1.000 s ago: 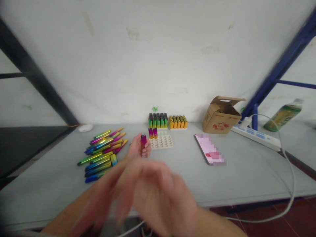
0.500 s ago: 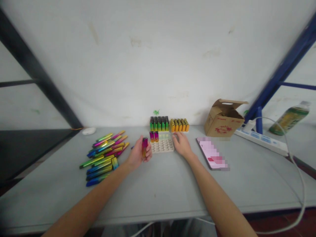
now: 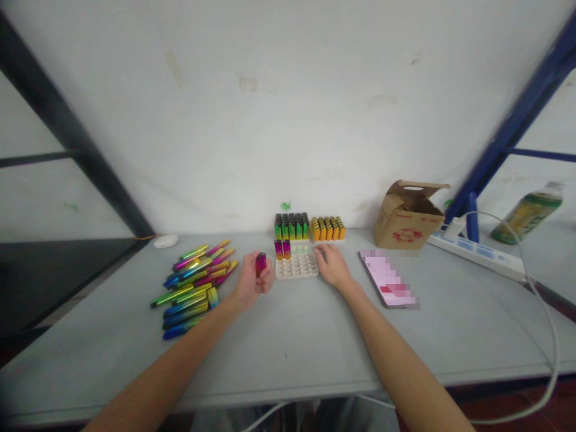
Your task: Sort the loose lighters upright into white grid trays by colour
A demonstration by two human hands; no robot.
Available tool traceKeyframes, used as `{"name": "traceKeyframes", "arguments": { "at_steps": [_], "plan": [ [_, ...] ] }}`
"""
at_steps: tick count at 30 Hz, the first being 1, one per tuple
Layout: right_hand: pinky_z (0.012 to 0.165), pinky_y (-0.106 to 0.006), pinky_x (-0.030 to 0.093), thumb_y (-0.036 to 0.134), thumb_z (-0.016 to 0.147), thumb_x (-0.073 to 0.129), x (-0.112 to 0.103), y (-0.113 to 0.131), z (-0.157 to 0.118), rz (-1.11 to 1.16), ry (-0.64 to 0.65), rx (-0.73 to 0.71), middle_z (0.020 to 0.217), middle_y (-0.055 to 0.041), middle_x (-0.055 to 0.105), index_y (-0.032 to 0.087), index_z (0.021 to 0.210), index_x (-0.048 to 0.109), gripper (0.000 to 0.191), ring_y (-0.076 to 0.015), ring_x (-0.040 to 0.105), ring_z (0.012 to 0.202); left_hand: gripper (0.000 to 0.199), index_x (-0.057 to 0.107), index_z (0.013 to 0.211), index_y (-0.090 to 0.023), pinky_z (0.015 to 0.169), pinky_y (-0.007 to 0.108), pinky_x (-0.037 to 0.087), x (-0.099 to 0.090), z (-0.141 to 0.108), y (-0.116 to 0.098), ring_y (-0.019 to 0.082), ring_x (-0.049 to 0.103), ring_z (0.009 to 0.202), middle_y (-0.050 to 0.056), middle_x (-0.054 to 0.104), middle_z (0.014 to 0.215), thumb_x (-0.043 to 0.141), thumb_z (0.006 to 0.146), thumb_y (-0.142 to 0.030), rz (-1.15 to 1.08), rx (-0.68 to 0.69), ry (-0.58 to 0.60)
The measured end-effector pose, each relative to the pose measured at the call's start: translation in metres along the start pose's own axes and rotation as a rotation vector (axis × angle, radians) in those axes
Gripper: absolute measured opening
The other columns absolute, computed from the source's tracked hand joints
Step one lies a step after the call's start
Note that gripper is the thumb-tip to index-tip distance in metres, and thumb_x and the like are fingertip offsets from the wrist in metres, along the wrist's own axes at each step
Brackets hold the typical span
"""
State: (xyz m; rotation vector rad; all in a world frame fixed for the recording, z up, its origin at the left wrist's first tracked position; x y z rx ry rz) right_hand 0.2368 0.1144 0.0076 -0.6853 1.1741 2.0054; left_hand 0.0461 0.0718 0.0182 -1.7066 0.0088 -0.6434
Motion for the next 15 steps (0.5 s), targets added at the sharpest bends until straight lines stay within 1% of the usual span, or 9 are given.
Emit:
{"name": "traceKeyframes", "arguments": {
  "at_steps": [3, 6, 8, 13, 15],
  "plan": [
    [0.094, -0.037, 0.043, 0.034, 0.096, 0.036, 0.0005, 0.0001, -0.0003, -0.003, 0.003, 0.0, 0.106, -0.0143, 0.066, 0.013, 0.103, 0.064, 0.036, -0.025, 0.059, 0.102, 0.05, 0.032, 0.05, -0.02, 0.034, 0.017, 0.01, 0.0002, -0.0002, 0.0006, 0.006, 0.012, 0.034, -0.009, 0.017, 0.041, 0.021, 0.09, -0.047, 0.003, -0.006, -0.042],
    [0.094, -0.037, 0.043, 0.034, 0.096, 0.036, 0.0009, -0.0007, -0.0006, -0.01, 0.003, 0.005, 0.106, -0.0146, 0.066, 0.012, 0.104, 0.064, 0.036, -0.025, 0.059, 0.102, 0.048, 0.033, 0.051, -0.02, 0.034, 0.016, 0.01, 0.0006, -0.0008, 0.0028, 0.006, 0.011, 0.035, -0.009, 0.017, 0.041, 0.02, 0.091, -0.044, 0.014, -0.017, -0.067],
    [0.094, -0.036, 0.043, 0.034, 0.096, 0.037, 0.0011, -0.0012, -0.0007, -0.017, 0.001, 0.004, 0.107, -0.0143, 0.066, 0.013, 0.104, 0.064, 0.035, -0.0247, 0.059, 0.102, 0.048, 0.033, 0.052, -0.021, 0.034, 0.016, 0.011, 0.0014, -0.0013, 0.0041, 0.006, 0.011, 0.035, -0.009, 0.017, 0.042, 0.021, 0.091, -0.046, 0.014, -0.021, -0.061],
    [0.093, -0.036, 0.043, 0.031, 0.094, 0.041, 0.002, -0.0015, -0.0003, -0.026, 0.004, -0.009, 0.105, -0.0131, 0.067, 0.014, 0.102, 0.064, 0.03, -0.024, 0.059, 0.101, 0.05, 0.033, 0.053, -0.021, 0.034, 0.016, 0.011, 0.0013, -0.0018, 0.0027, 0.006, 0.011, 0.035, -0.01, 0.015, 0.042, 0.028, 0.088, -0.056, -0.014, -0.004, -0.036],
    [0.093, -0.036, 0.043, 0.031, 0.094, 0.041, 0.0025, -0.0016, -0.0002, -0.031, 0.007, -0.014, 0.105, -0.0131, 0.067, 0.014, 0.102, 0.065, 0.03, -0.0243, 0.059, 0.101, 0.051, 0.032, 0.052, -0.021, 0.034, 0.016, 0.011, 0.0015, -0.0021, 0.0022, 0.006, 0.01, 0.035, -0.01, 0.015, 0.042, 0.028, 0.088, -0.057, -0.04, -0.014, -0.027]
  ]
}}
Point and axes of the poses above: each hand's wrist, its own z-axis towards the middle knuckle, its own x-axis out of the palm, y = z × x, the point moved 8 cm from there along z, towards the middle knuckle
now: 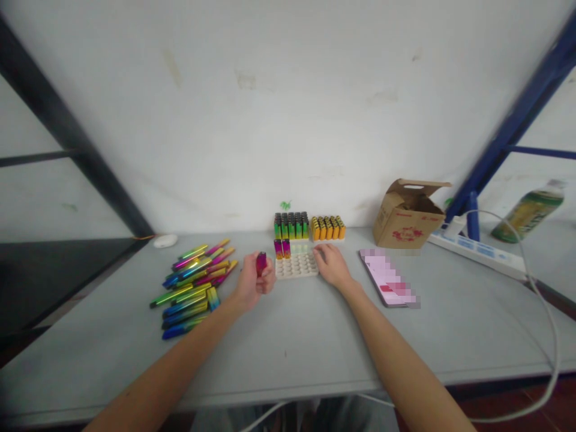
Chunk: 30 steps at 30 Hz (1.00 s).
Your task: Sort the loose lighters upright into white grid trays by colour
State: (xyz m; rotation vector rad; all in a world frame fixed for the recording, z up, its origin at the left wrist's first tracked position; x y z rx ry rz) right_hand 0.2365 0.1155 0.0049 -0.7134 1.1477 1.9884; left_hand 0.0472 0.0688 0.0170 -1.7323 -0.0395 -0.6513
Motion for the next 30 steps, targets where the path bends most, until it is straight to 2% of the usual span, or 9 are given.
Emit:
{"name": "traceKeyframes", "arguments": {
  "at_steps": [10, 24, 27, 30],
  "plan": [
    [0.092, -0.037, 0.043, 0.03, 0.093, 0.044, 0.001, 0.001, -0.001, -0.027, 0.018, -0.004, 0.105, -0.0129, 0.068, 0.014, 0.101, 0.067, 0.029, -0.0245, 0.059, 0.099, 0.054, 0.034, 0.05, -0.02, 0.033, 0.015, 0.012, 0.011, -0.004, 0.0, 0.006, 0.008, 0.036, -0.009, 0.014, 0.041, 0.024, 0.091, -0.054, -0.087, -0.064, 0.11],
    [0.094, -0.037, 0.042, 0.028, 0.092, 0.045, 0.002, 0.003, -0.001, -0.044, 0.029, -0.016, 0.104, -0.0126, 0.068, 0.014, 0.1, 0.067, 0.028, -0.0242, 0.059, 0.1, 0.055, 0.035, 0.053, -0.02, 0.034, 0.015, 0.012, 0.011, -0.003, 0.005, 0.005, 0.009, 0.036, -0.01, 0.017, 0.042, 0.031, 0.088, -0.062, -0.017, -0.07, 0.148],
    [0.093, -0.037, 0.043, 0.03, 0.092, 0.044, 0.0, 0.004, -0.001, -0.019, 0.006, -0.012, 0.102, -0.0123, 0.068, 0.015, 0.099, 0.067, 0.028, -0.0242, 0.059, 0.099, 0.053, 0.041, 0.06, -0.019, 0.035, 0.016, 0.017, 0.009, -0.003, 0.003, 0.006, 0.018, 0.036, -0.009, 0.025, 0.045, 0.033, 0.087, -0.064, -0.035, -0.054, 0.103],
    [0.091, -0.038, 0.044, 0.033, 0.093, 0.042, -0.011, 0.01, -0.002, 0.076, -0.078, -0.005, 0.1, -0.0121, 0.069, 0.016, 0.097, 0.067, 0.031, -0.0246, 0.06, 0.097, 0.038, 0.05, 0.074, -0.018, 0.039, 0.019, 0.031, 0.007, -0.001, -0.002, 0.009, 0.036, 0.042, -0.005, 0.04, 0.053, 0.037, 0.089, -0.05, -0.102, 0.013, 0.051]
  ]
}}
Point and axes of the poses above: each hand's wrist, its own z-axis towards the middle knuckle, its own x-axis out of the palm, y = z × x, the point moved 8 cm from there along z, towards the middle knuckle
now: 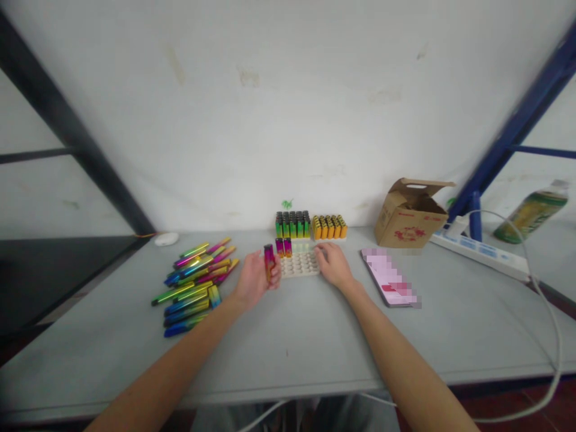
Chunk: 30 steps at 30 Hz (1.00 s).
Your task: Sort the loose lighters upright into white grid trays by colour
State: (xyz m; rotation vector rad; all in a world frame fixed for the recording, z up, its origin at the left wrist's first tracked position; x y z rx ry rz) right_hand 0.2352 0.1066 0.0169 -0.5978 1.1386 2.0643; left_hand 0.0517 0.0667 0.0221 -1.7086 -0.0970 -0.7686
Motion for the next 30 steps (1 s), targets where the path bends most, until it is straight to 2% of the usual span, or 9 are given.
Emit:
{"name": "traceKeyframes", "arguments": {
  "at_steps": [3, 6, 8, 11, 17, 20, 23, 28, 30],
  "plan": [
    [0.089, -0.037, 0.045, 0.037, 0.094, 0.039, -0.01, 0.018, -0.004, 0.148, -0.061, -0.015, 0.099, -0.0112, 0.07, 0.017, 0.095, 0.067, 0.034, -0.0241, 0.062, 0.096, 0.021, 0.053, 0.08, -0.016, 0.046, 0.02, 0.038, -0.009, 0.005, -0.004, 0.01, 0.045, 0.049, -0.003, 0.05, 0.06, 0.047, 0.086, -0.036, 0.054, 0.108, -0.085],
    [0.087, -0.036, 0.047, 0.04, 0.095, 0.04, -0.009, 0.048, -0.011, 0.288, -0.025, -0.065, 0.097, -0.0096, 0.069, 0.018, 0.094, 0.066, 0.034, -0.0228, 0.063, 0.094, 0.023, 0.055, 0.078, -0.016, 0.048, 0.02, 0.039, -0.017, 0.009, -0.01, 0.01, 0.049, 0.053, -0.002, 0.055, 0.061, 0.058, 0.083, -0.038, 0.274, 0.232, -0.169],
    [0.085, -0.035, 0.048, 0.041, 0.094, 0.043, -0.005, 0.064, -0.016, 0.371, -0.014, -0.069, 0.096, -0.0082, 0.069, 0.019, 0.094, 0.066, 0.032, -0.0221, 0.063, 0.093, 0.025, 0.058, 0.079, -0.015, 0.052, 0.02, 0.041, -0.017, 0.008, -0.012, 0.01, 0.052, 0.055, -0.002, 0.058, 0.062, 0.065, 0.08, -0.039, 0.411, 0.293, -0.174],
    [0.082, -0.035, 0.05, 0.043, 0.091, 0.049, 0.003, 0.077, -0.02, 0.509, -0.02, -0.024, 0.096, -0.0069, 0.069, 0.02, 0.096, 0.067, 0.03, -0.0212, 0.063, 0.089, 0.025, 0.064, 0.085, -0.014, 0.057, 0.022, 0.046, -0.014, 0.006, -0.011, 0.013, 0.059, 0.061, 0.001, 0.065, 0.069, 0.073, 0.073, -0.035, 0.524, 0.3, -0.145],
    [0.07, -0.033, 0.053, 0.049, 0.075, 0.07, 0.017, 0.065, -0.017, 0.78, -0.052, 0.159, 0.084, -0.0045, 0.07, 0.019, 0.09, 0.068, 0.033, -0.0192, 0.064, 0.074, 0.02, 0.07, 0.088, -0.014, 0.079, 0.031, 0.053, -0.005, 0.005, -0.003, 0.021, 0.068, 0.082, 0.007, 0.073, 0.084, 0.073, 0.073, -0.028, 0.599, 0.315, -0.037],
    [0.069, -0.032, 0.054, 0.049, 0.071, 0.074, 0.018, 0.055, -0.014, 0.958, -0.042, 0.248, 0.083, -0.0038, 0.071, 0.02, 0.089, 0.066, 0.036, -0.0184, 0.065, 0.072, 0.023, 0.069, 0.098, -0.017, 0.08, 0.032, 0.053, -0.008, 0.0, -0.013, 0.021, 0.069, 0.083, 0.008, 0.074, 0.093, 0.069, 0.077, -0.028, 0.786, 0.417, -0.118],
    [0.072, -0.032, 0.056, 0.049, 0.073, 0.073, 0.018, 0.043, -0.011, 1.142, -0.019, 0.362, 0.08, -0.0022, 0.07, 0.021, 0.089, 0.063, 0.034, -0.018, 0.067, 0.074, 0.032, 0.066, 0.111, -0.022, 0.096, 0.039, 0.046, -0.005, -0.012, -0.03, 0.025, 0.065, 0.102, 0.009, 0.07, 0.112, 0.066, 0.08, -0.029, 1.054, 0.569, -0.174],
    [0.081, -0.032, 0.058, 0.032, 0.086, 0.058, 0.025, 0.027, -0.015, 1.414, 0.081, 0.63, 0.087, -0.003, 0.071, 0.023, 0.093, 0.062, 0.012, -0.0181, 0.07, 0.088, 0.037, 0.063, 0.12, -0.022, 0.105, 0.042, 0.039, 0.005, -0.018, -0.025, 0.028, 0.058, 0.116, 0.011, 0.064, 0.124, 0.061, 0.084, -0.034, 1.308, 0.602, 0.0],
    [0.08, -0.032, 0.059, 0.026, 0.089, 0.052, 0.028, 0.025, -0.017, 1.474, 0.126, 0.697, 0.093, -0.0053, 0.073, 0.021, 0.095, 0.064, 0.014, -0.018, 0.07, 0.091, 0.036, 0.064, 0.118, -0.021, 0.106, 0.042, 0.039, 0.007, -0.018, -0.019, 0.028, 0.058, 0.117, 0.012, 0.064, 0.124, 0.06, 0.086, -0.036, 1.362, 0.606, 0.07]
  ]
}}
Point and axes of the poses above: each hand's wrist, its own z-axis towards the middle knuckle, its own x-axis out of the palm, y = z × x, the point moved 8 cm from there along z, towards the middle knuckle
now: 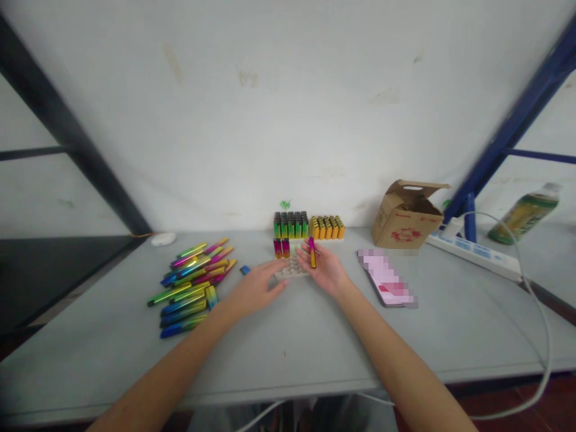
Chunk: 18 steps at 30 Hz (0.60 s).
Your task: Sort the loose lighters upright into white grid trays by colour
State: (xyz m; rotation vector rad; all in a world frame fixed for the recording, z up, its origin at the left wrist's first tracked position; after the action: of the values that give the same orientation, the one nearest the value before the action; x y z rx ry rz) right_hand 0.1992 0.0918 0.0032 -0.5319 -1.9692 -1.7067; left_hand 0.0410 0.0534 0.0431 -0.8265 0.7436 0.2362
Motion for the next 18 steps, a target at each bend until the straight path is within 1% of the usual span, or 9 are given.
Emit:
{"name": "traceKeyframes", "arguments": {
  "at_steps": [4, 7, 9, 11, 12, 13, 15, 17, 18],
  "plan": [
    [0.076, -0.028, 0.061, 0.016, 0.09, 0.048, -0.001, -0.004, 0.0, 0.072, 0.012, 0.052, 0.1, -0.0082, 0.073, 0.017, 0.097, 0.066, 0.02, -0.017, 0.071, 0.093, 0.035, 0.065, 0.117, -0.018, 0.107, 0.043, 0.039, 0.011, -0.002, -0.001, 0.028, 0.057, 0.12, 0.015, 0.064, 0.124, 0.056, 0.088, -0.036, 0.095, 0.06, 0.089],
    [0.073, -0.021, 0.06, 0.012, 0.091, 0.047, 0.003, -0.006, 0.0, 0.105, 0.085, 0.065, 0.102, -0.0089, 0.073, 0.015, 0.101, 0.065, 0.022, -0.0143, 0.071, 0.092, 0.038, 0.062, 0.12, -0.015, 0.109, 0.043, 0.038, 0.015, -0.003, 0.001, 0.028, 0.055, 0.123, 0.016, 0.062, 0.127, 0.053, 0.09, -0.036, 0.174, 0.061, 0.135],
    [0.072, -0.021, 0.06, 0.011, 0.09, 0.047, 0.007, -0.007, -0.001, 0.156, 0.141, 0.09, 0.102, -0.0088, 0.073, 0.014, 0.104, 0.064, 0.022, -0.0142, 0.071, 0.09, 0.039, 0.061, 0.122, -0.014, 0.11, 0.043, 0.038, 0.017, -0.004, 0.002, 0.027, 0.053, 0.124, 0.015, 0.061, 0.129, 0.053, 0.09, -0.035, 0.216, 0.062, 0.16],
    [0.062, -0.02, 0.059, 0.011, 0.091, 0.046, 0.01, -0.007, -0.003, 0.213, 0.162, 0.133, 0.098, -0.0077, 0.073, 0.015, 0.108, 0.062, 0.023, -0.0136, 0.071, 0.081, 0.04, 0.059, 0.124, -0.015, 0.11, 0.042, 0.038, 0.018, -0.004, 0.002, 0.025, 0.053, 0.125, 0.014, 0.06, 0.131, 0.052, 0.091, -0.035, 0.248, 0.068, 0.174],
    [0.054, -0.018, 0.056, 0.013, 0.092, 0.045, 0.011, -0.007, -0.004, 0.234, 0.164, 0.158, 0.094, -0.0067, 0.073, 0.015, 0.109, 0.061, 0.023, -0.0124, 0.07, 0.071, 0.04, 0.058, 0.126, -0.016, 0.111, 0.041, 0.038, 0.018, -0.005, 0.002, 0.024, 0.052, 0.126, 0.013, 0.06, 0.132, 0.052, 0.091, -0.035, 0.26, 0.073, 0.177],
    [0.044, -0.017, 0.052, 0.016, 0.093, 0.044, 0.012, -0.007, -0.005, 0.25, 0.168, 0.18, 0.088, -0.0055, 0.073, 0.016, 0.109, 0.06, 0.024, -0.0107, 0.066, 0.06, 0.041, 0.057, 0.126, -0.017, 0.111, 0.04, 0.038, 0.018, -0.005, 0.001, 0.024, 0.052, 0.126, 0.012, 0.059, 0.133, 0.052, 0.091, -0.035, 0.271, 0.078, 0.18],
    [0.032, -0.016, 0.038, 0.025, 0.094, 0.042, 0.015, -0.004, -0.007, 0.255, 0.179, 0.192, 0.075, -0.003, 0.07, 0.015, 0.109, 0.06, 0.026, -0.0079, 0.051, 0.041, 0.042, 0.056, 0.128, -0.017, 0.112, 0.039, 0.038, 0.019, -0.006, 0.001, 0.023, 0.05, 0.128, 0.012, 0.057, 0.136, 0.052, 0.091, -0.036, 0.292, 0.086, 0.196],
    [0.029, -0.017, 0.029, 0.03, 0.092, 0.043, 0.014, 0.001, -0.006, 0.215, 0.171, 0.146, 0.066, -0.0003, 0.064, 0.015, 0.106, 0.061, 0.028, -0.0068, 0.038, 0.036, 0.043, 0.056, 0.129, -0.016, 0.112, 0.039, 0.038, 0.02, -0.007, 0.002, 0.024, 0.049, 0.13, 0.013, 0.054, 0.139, 0.052, 0.091, -0.036, 0.31, 0.083, 0.227],
    [0.029, -0.017, 0.027, 0.03, 0.09, 0.045, 0.012, 0.004, -0.005, 0.172, 0.152, 0.105, 0.064, 0.0011, 0.061, 0.015, 0.105, 0.062, 0.027, -0.0065, 0.036, 0.036, 0.044, 0.057, 0.13, -0.016, 0.112, 0.04, 0.038, 0.02, -0.007, 0.003, 0.024, 0.048, 0.131, 0.013, 0.053, 0.14, 0.051, 0.091, -0.036, 0.315, 0.078, 0.244]
  ]
}}
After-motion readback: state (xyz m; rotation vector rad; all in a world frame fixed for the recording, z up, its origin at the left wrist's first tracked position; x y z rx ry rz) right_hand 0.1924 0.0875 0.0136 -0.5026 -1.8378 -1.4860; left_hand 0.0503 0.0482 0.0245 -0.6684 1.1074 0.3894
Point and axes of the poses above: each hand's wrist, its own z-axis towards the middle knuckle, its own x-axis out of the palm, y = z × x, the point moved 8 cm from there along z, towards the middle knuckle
